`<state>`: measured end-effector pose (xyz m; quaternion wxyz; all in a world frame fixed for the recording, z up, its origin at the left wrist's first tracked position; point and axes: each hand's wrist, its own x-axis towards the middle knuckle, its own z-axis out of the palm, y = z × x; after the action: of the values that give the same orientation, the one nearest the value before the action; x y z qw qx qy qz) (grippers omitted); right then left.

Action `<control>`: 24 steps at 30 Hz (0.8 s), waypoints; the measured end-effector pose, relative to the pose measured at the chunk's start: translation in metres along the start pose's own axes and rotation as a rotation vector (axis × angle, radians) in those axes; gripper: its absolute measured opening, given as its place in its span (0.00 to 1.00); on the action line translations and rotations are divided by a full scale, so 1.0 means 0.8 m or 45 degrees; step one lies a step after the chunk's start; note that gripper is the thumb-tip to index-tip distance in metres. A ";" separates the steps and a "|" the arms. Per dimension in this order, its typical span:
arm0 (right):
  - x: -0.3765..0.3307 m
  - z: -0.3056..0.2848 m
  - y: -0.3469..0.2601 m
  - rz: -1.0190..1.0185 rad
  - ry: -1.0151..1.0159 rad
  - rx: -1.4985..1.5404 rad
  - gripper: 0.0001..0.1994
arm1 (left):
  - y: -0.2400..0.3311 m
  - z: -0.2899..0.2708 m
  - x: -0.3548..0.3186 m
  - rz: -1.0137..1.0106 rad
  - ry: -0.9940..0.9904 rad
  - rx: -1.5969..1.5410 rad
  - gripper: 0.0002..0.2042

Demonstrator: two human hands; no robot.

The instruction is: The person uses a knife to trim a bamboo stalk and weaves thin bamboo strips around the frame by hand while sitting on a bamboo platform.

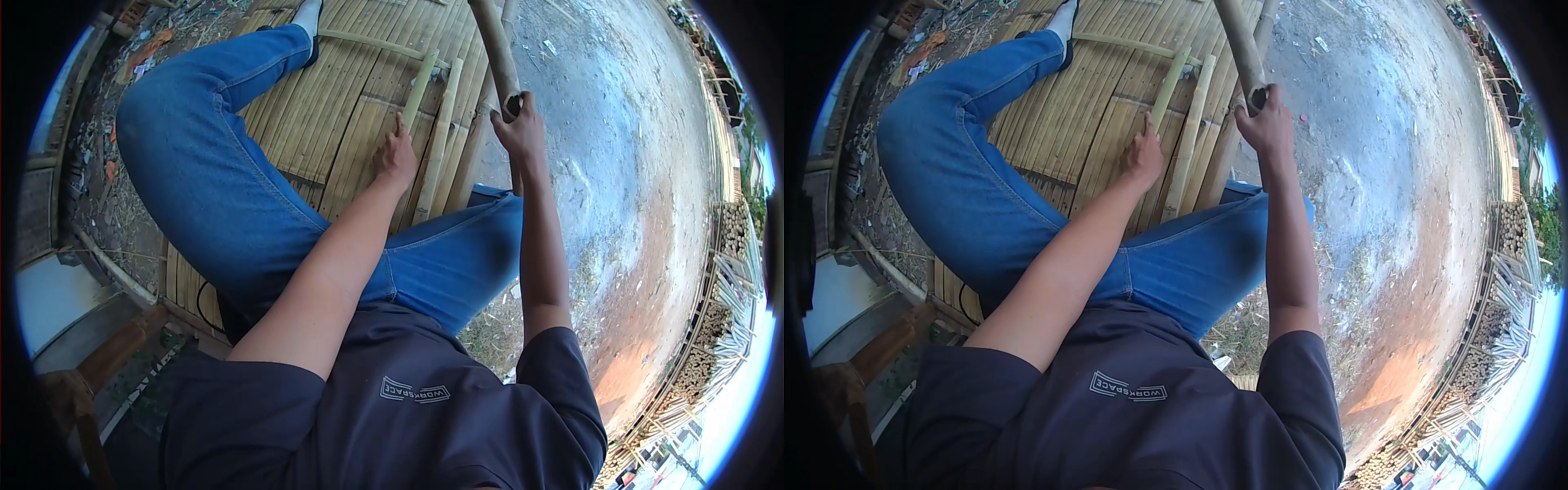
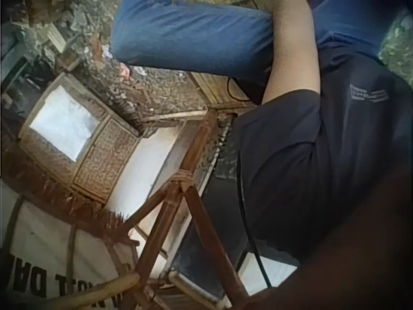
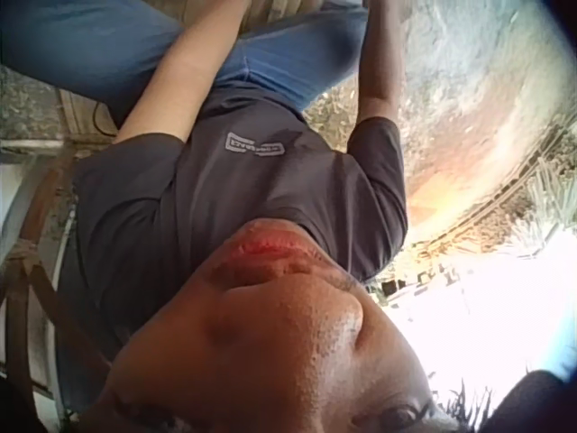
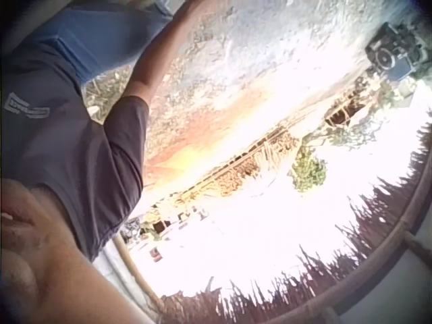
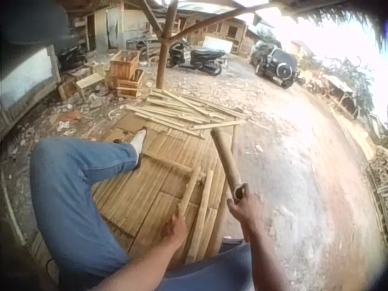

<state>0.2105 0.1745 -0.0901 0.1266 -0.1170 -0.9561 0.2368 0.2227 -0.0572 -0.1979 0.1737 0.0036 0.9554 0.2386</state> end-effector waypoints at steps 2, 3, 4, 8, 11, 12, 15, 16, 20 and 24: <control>0.006 0.030 -0.009 -0.044 -0.161 -0.056 0.27 | 0.008 0.004 0.002 -0.009 -0.028 -0.014 0.32; 0.006 0.047 -0.016 -0.059 -0.243 -0.139 0.26 | 0.006 0.006 0.005 0.011 -0.005 0.009 0.34; 0.007 0.063 -0.024 -0.076 -0.324 -0.223 0.25 | 0.004 0.006 0.010 0.011 0.006 0.008 0.34; -0.005 0.106 -0.016 -0.067 -0.416 -0.315 0.32 | 0.000 0.010 0.001 0.016 -0.026 0.009 0.35; -0.001 0.107 -0.018 0.091 -0.348 -0.210 0.33 | -0.002 0.001 -0.004 0.038 -0.035 0.068 0.35; 0.004 0.107 -0.007 0.092 -0.348 -0.221 0.33 | 0.001 0.001 -0.006 0.055 -0.033 0.089 0.34; 0.009 0.106 0.003 0.075 -0.396 -0.259 0.32 | 0.003 -0.003 -0.007 0.064 -0.003 0.106 0.34; 0.002 0.106 0.002 0.077 -0.402 -0.255 0.32 | 0.000 -0.003 -0.006 0.060 -0.007 0.110 0.34; -0.006 0.110 -0.008 0.091 -0.354 -0.251 0.32 | -0.009 -0.009 0.005 0.114 -0.054 0.256 0.35; 0.001 0.108 0.023 0.049 -0.294 -0.283 0.32 | 0.009 -0.007 0.005 0.235 -0.074 0.484 0.37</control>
<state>0.1870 0.1538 -0.1730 -0.0024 -0.1207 -0.9822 0.1439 0.2167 -0.0532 -0.1916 0.1747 0.1306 0.9735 0.0687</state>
